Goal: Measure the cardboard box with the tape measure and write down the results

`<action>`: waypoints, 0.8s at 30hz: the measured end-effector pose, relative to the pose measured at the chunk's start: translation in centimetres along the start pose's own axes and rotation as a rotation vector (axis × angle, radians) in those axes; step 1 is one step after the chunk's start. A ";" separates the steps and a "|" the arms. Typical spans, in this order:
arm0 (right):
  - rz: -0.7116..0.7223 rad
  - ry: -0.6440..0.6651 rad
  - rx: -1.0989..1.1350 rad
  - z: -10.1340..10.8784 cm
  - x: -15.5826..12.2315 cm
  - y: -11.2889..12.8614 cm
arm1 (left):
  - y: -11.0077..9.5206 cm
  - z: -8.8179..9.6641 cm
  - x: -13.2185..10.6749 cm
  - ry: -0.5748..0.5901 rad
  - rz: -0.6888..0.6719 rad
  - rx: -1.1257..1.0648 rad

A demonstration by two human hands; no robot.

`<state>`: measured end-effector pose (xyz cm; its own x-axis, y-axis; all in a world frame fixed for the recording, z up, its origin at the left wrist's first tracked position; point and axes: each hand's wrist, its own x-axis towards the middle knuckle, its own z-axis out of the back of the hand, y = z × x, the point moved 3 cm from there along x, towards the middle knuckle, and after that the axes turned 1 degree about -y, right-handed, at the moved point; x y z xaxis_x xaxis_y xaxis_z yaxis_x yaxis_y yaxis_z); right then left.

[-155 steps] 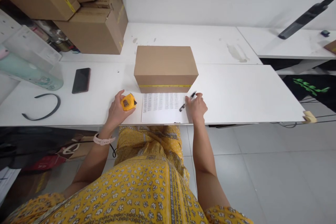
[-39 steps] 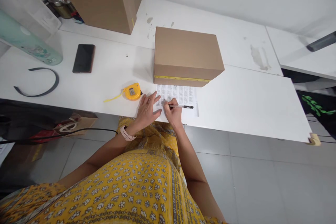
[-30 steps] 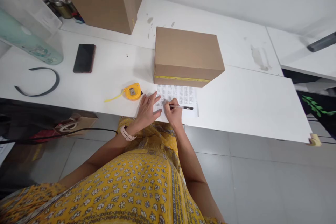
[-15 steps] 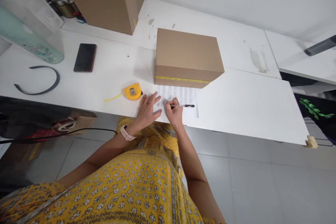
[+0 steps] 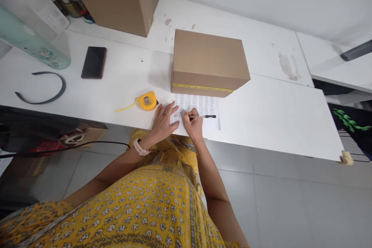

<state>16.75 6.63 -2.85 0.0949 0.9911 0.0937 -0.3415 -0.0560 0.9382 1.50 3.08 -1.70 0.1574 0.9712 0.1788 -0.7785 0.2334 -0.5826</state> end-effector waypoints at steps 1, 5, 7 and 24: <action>0.002 -0.001 0.001 0.0 0.0 0.0 | 0.0 0.0 0.0 -0.003 -0.002 0.001; 0.004 -0.003 0.009 0.0 0.0 0.0 | 0.1 -0.1 0.0 -0.020 -0.009 0.000; -0.008 -0.009 0.013 0.1 0.0 0.0 | 0.2 -0.1 0.0 -0.019 -0.008 0.000; -0.009 -0.030 0.005 0.2 0.0 0.1 | 0.1 -0.1 0.0 -0.031 -0.015 0.002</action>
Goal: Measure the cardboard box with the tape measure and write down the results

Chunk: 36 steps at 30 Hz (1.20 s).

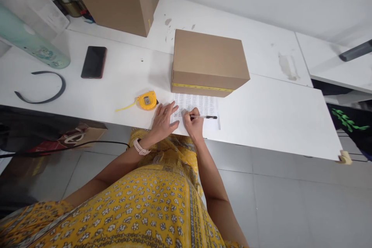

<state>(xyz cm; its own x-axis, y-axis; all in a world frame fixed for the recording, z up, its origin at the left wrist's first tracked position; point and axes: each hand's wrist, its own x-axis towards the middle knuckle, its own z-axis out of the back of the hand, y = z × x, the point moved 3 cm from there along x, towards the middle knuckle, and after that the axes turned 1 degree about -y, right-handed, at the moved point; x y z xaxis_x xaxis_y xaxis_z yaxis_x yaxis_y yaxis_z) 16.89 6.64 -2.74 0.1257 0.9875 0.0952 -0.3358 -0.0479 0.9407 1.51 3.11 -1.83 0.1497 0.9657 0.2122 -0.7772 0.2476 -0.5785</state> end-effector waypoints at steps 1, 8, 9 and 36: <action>-0.001 0.003 0.000 0.0 0.0 0.0 | 0.0 0.0 0.0 0.000 0.001 0.000; 0.006 0.002 0.004 0.1 0.0 -0.2 | 0.0 0.1 0.1 0.020 0.016 -0.004; 0.010 0.001 0.001 0.1 0.0 -0.2 | 0.0 0.1 0.1 0.019 0.017 -0.006; 0.145 -0.396 -0.575 14.0 3.3 -5.1 | 2.1 3.2 -1.6 -0.464 -0.055 0.020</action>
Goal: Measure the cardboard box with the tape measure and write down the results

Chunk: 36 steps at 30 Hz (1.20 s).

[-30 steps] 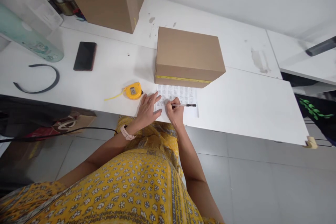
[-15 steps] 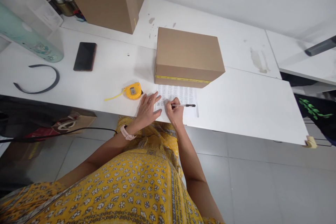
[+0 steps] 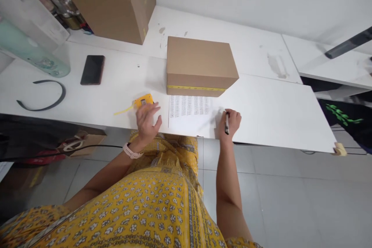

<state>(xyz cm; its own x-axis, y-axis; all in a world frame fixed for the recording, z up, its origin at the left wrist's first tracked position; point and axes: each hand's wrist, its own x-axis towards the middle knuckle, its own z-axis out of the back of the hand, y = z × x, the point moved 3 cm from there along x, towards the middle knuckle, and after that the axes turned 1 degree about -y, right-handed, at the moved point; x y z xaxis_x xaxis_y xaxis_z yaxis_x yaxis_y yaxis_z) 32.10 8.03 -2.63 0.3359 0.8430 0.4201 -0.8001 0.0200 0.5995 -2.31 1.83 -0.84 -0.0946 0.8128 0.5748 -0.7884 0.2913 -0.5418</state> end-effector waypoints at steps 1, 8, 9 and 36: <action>0.043 0.023 -0.084 0.4 0.6 -1.5 | 0.6 0.6 0.5 -0.018 0.041 0.052; 0.078 0.091 -0.252 0.6 1.4 -5.2 | 4.6 1.4 3.6 0.222 0.270 0.121; 0.070 0.060 -0.239 0.7 1.2 -4.6 | 4.7 1.6 3.8 0.222 0.295 0.090; -0.168 0.353 0.944 4.2 16.4 10.4 | -1.6 5.6 14.5 0.252 0.400 -0.682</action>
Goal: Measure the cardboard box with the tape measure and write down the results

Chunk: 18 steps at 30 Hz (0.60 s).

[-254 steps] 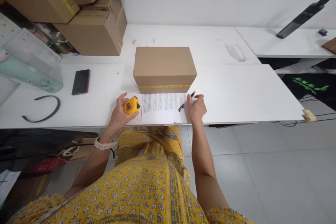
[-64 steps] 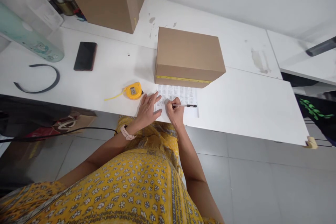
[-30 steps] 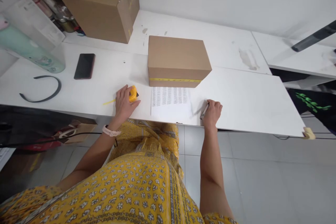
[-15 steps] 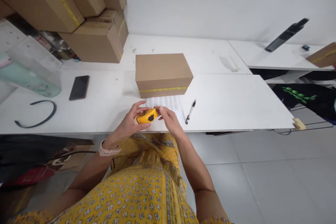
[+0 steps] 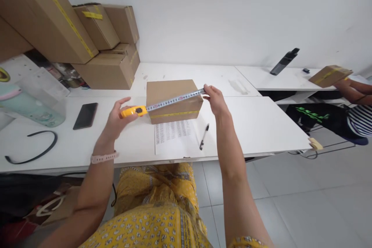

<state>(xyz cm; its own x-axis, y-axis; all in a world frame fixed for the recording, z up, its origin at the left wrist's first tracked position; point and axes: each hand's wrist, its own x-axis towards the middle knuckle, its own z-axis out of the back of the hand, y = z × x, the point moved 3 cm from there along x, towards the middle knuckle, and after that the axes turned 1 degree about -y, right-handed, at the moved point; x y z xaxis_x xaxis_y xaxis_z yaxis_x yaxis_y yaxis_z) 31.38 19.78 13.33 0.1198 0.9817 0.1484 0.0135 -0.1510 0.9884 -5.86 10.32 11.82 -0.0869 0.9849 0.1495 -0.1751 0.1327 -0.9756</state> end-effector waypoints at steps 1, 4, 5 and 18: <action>-0.018 0.007 -0.021 0.8 1.8 -0.2 | -0.3 1.0 1.2 -0.034 -0.002 0.031; -0.111 -0.029 -0.094 1.9 5.6 -1.8 | -1.2 3.1 4.9 -0.033 0.023 0.105; -0.143 -0.049 -0.114 1.9 6.3 -2.5 | -1.3 3.4 5.9 -0.011 0.046 0.126; -0.233 -0.127 -0.343 -1.7 7.2 -5.4 | -0.5 4.0 11.0 0.139 0.202 0.198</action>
<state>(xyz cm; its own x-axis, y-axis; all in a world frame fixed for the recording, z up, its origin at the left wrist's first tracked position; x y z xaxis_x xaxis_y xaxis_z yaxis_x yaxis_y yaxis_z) 30.51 27.85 9.07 0.2744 0.9595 -0.0639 -0.2735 0.1416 0.9514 -10.63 20.67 14.64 -0.0069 0.9967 -0.0807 -0.3564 -0.0778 -0.9311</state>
